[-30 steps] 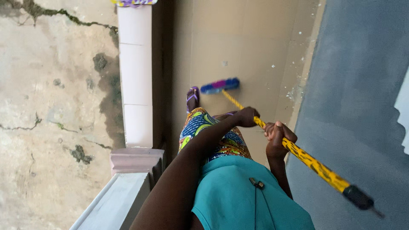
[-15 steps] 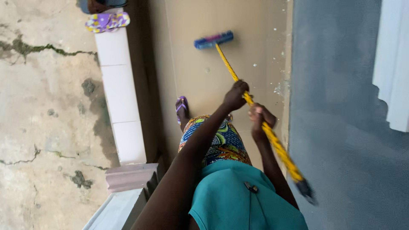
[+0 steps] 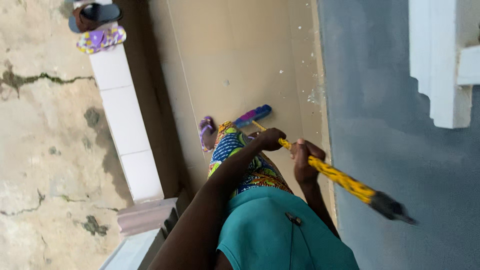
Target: The person sweeps a tiled entryway floor using a broom, then picks up a piece of paper and a sandal by hand, placing the paper in a pink basket and the sandal back onto a ledge.
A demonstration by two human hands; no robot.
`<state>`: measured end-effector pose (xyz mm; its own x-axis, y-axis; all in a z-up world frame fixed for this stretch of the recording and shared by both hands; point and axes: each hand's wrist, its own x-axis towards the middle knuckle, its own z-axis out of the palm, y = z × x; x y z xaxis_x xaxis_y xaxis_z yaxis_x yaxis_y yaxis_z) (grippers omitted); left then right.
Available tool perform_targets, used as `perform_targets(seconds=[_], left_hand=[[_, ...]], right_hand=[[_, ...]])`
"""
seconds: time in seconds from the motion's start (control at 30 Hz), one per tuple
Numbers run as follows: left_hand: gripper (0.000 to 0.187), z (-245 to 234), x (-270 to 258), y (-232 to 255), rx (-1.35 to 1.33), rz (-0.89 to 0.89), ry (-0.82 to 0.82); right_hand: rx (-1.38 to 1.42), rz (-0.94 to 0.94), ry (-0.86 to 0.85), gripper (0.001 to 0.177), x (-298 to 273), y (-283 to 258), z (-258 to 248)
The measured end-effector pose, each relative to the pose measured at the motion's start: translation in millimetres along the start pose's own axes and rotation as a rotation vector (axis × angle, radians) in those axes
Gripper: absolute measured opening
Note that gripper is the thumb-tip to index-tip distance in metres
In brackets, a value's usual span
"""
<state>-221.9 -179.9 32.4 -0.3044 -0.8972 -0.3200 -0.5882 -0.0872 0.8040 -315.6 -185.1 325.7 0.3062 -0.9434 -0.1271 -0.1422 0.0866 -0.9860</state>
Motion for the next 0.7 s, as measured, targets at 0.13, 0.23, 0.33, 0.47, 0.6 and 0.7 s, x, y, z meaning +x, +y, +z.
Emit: perform_targets(seconds=[0.13,0.23,0.33,0.47,0.6,0.7], left_hand=[[0.023,-37,18,36,0.096,0.085,0.070],[0.028,-74,35,43,0.067,-0.003,0.219],[0.030,-102,47,36,0.090,0.065,0.447],[0.041,-109,59,29,0.174,0.061,0.713],[0.029,-75,86,9,0.043,0.035,0.518],[0.032,-23,117,3,-0.095,0.146,0.273]], right_hand=[[0.060,-0.191,0.132,0.046,-2,-20,-31],[0.145,-0.332,0.088,0.045,10,-11,-35],[0.050,-0.152,0.087,0.036,40,21,-22],[-0.014,-0.148,0.056,0.041,90,54,-6],[-0.135,-0.146,-0.020,0.040,92,33,-28],[0.048,-0.094,-0.019,0.038,89,13,-53]])
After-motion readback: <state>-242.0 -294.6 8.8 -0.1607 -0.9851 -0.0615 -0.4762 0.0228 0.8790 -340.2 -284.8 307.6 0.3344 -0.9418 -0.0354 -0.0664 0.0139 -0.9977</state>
